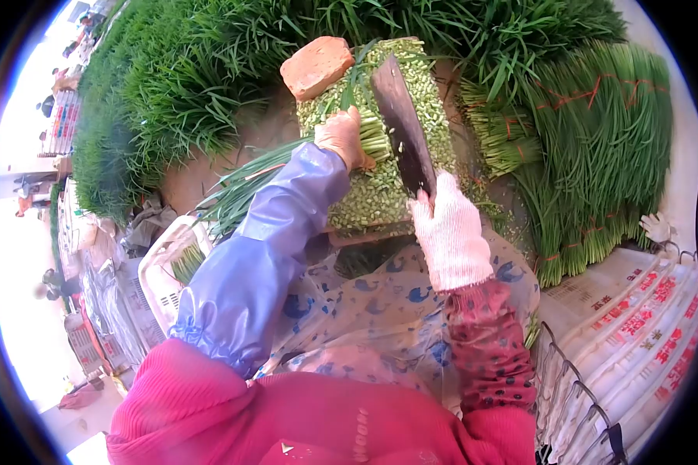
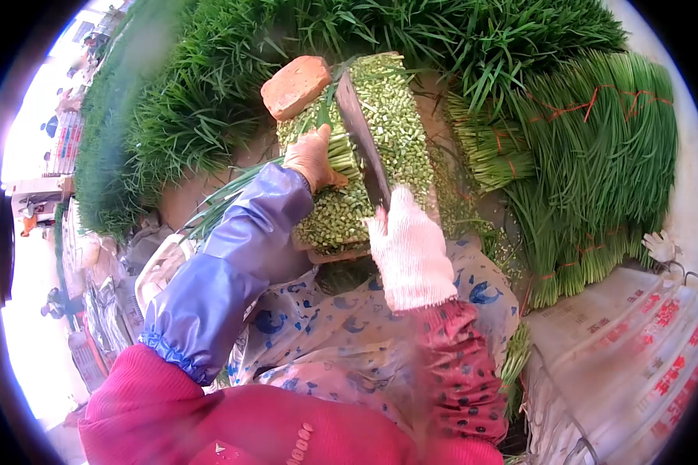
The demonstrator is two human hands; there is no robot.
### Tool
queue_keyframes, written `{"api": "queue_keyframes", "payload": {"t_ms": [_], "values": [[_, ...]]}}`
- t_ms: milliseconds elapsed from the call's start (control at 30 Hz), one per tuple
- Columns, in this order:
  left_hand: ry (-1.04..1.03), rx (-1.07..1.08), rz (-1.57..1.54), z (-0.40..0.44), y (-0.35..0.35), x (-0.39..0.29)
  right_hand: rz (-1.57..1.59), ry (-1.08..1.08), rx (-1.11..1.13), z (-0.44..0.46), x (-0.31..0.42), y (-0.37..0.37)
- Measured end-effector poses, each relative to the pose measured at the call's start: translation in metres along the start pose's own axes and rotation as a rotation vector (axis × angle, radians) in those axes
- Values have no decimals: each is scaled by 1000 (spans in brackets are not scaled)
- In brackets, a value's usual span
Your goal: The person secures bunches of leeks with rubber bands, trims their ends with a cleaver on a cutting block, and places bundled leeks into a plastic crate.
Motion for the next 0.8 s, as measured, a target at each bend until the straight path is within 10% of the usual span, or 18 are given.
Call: {"api": "queue_keyframes", "payload": {"t_ms": [800], "values": [[-8,55,8,5,0,0,-144,3,-1,-4,-6,-8]]}}
Point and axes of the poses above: each hand's wrist, its own z-axis towards the middle knuckle, its own y-axis out of the back of the hand, x = y × z, the point moved 4 cm from there along z, towards the middle knuckle, and after that the axes turned 3 degrees about -x, right-handed, at the moved point
